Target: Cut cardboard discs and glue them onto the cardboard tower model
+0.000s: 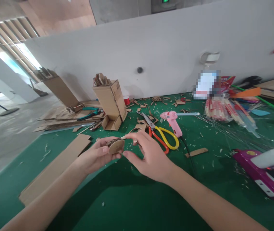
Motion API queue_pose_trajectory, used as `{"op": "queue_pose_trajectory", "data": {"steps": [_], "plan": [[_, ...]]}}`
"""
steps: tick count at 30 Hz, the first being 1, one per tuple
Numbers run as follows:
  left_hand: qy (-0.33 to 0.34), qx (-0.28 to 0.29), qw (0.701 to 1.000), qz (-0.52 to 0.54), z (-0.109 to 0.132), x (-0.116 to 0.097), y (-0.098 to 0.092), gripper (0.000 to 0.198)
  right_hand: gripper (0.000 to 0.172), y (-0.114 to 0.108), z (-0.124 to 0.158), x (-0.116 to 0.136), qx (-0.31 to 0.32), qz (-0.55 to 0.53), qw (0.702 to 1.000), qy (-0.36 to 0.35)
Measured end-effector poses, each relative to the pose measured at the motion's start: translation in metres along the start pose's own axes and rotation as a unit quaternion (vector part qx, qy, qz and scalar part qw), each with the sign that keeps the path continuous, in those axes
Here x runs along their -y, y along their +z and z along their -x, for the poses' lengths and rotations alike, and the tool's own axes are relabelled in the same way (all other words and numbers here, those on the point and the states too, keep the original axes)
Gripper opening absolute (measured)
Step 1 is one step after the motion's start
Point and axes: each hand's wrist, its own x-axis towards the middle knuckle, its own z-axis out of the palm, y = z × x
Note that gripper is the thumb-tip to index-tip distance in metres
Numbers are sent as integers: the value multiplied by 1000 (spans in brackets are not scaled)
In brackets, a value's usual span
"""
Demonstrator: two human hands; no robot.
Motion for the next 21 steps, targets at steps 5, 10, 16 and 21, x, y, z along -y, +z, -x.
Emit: {"op": "queue_pose_trajectory", "data": {"steps": [5, 10, 16, 21], "plan": [[-60, 36, 992, 107, 0, 12, 12, 43, 26, 10, 2, 0, -15, -31, 999, 21], [-61, 4, 990, 131, -3, 18, 17, 32, 25, 10, 1, -1, -37, -63, 997, 37], [-53, -52, 995, 71, -4, 15, 31, 27, 27, 12, -4, -8, -26, -18, 997, 73], [-26, -69, 997, -28, -5, 17, 34, 26, 31, 15, -6, -14, -18, -19, 994, 102]]}}
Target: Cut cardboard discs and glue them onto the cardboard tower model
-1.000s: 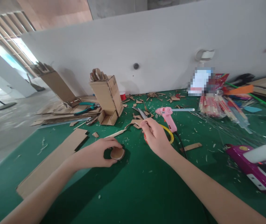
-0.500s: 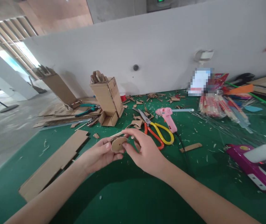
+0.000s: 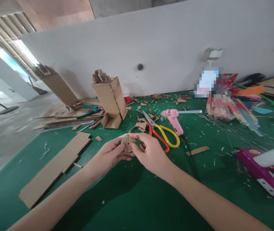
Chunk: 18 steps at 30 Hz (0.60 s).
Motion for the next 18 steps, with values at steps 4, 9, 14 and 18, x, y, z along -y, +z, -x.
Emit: {"op": "queue_pose_trajectory", "data": {"steps": [4, 9, 14, 18], "plan": [[1, -33, 999, -34, -1, 1, 1, 19, 27, 0, 0, -2, 34, -67, 996, 50], [5, -56, 993, -102, 1, -4, 4, 20, 21, 3, -3, -7, 38, -140, 986, 77], [27, -75, 984, -157, 2, -5, 6, 33, 18, 5, -2, -5, 19, -161, 982, 97], [39, -90, 978, -181, 2, -3, 6, 31, 15, -2, -1, 0, -16, -158, 984, 80]]}}
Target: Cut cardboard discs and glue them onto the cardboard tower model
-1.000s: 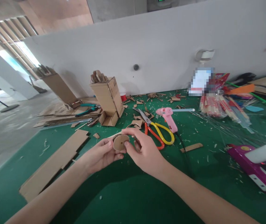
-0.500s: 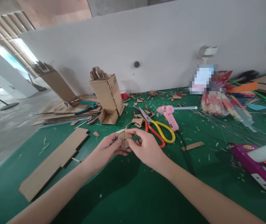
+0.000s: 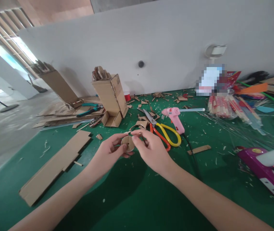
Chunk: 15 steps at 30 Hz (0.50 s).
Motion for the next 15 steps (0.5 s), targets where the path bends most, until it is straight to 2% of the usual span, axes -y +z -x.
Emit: {"op": "queue_pose_trajectory", "data": {"steps": [2, 4, 7, 11, 15], "plan": [[-17, 10, 999, -26, 1, 2, -1, 33, 19, -4, -1, 4, -23, -80, 996, -12], [-34, 51, 996, -70, 2, 5, -3, 31, 33, -7, -2, 7, -21, -208, 978, -16], [-29, 116, 980, -157, 3, 10, -7, 28, 45, -7, -2, 10, 37, -357, 933, 14], [6, 122, 963, -242, 3, 13, -7, 26, 52, 1, 2, 8, 114, -422, 899, 36], [20, 121, 957, -262, 1, 12, -6, 22, 56, 9, 5, 2, 167, -422, 891, 31]]}}
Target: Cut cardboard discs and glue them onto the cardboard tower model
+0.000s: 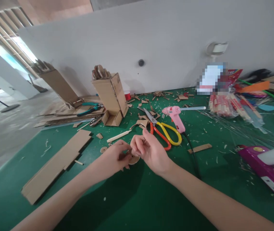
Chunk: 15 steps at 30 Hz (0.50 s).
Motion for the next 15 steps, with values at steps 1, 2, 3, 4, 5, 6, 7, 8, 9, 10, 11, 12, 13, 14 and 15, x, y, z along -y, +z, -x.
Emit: {"op": "queue_pose_trajectory", "data": {"steps": [1, 2, 3, 4, 5, 6, 7, 8, 9, 10, 11, 12, 13, 14, 15], "plan": [[-1, 2, 1000, 1, 0, -1, 0, 23, 55, 0, 0, -2, 2, 5, 1000, 2], [-5, 2, 1000, 5, -1, -1, 0, 23, 54, 0, -1, -4, -1, 10, 1000, 2], [-14, 0, 1000, 11, -1, -2, 0, 23, 53, 0, -1, -6, -6, 14, 1000, 2], [-24, -1, 1000, 19, -1, -2, 0, 23, 53, 0, -2, -7, -11, 18, 1000, 0], [-35, -2, 999, 28, -1, -3, 0, 21, 53, 1, -2, -9, -17, 23, 1000, -1], [-44, -1, 998, 37, -1, -4, 0, 20, 53, 1, -3, -10, -22, 29, 999, -1], [-50, 0, 998, 47, -1, -4, 0, 18, 53, 2, -4, -11, -29, 34, 999, 2], [-54, 1, 997, 56, -2, -5, 1, 16, 53, 2, -5, -11, -35, 40, 999, 4], [-55, 0, 997, 62, -2, -5, 1, 15, 52, 2, -6, -12, -41, 45, 998, 7], [-58, -3, 996, 65, -2, -5, 1, 13, 52, 3, -7, -13, -48, 48, 998, 10], [-60, -6, 996, 67, -2, -5, 1, 12, 52, 3, -8, -13, -55, 52, 997, 14], [-62, -8, 996, 67, -2, -5, 1, 11, 51, 2, -10, -14, -61, 55, 996, 15], [-61, -8, 996, 67, -2, -5, 1, 11, 51, 2, -12, -15, -64, 61, 996, 16], [-58, -8, 996, 65, -1, -5, 0, 12, 51, 1, -13, -16, -64, 70, 995, 17], [-52, -7, 997, 62, -1, -4, -1, 12, 50, 0, -15, -17, -62, 82, 995, 16]]}}
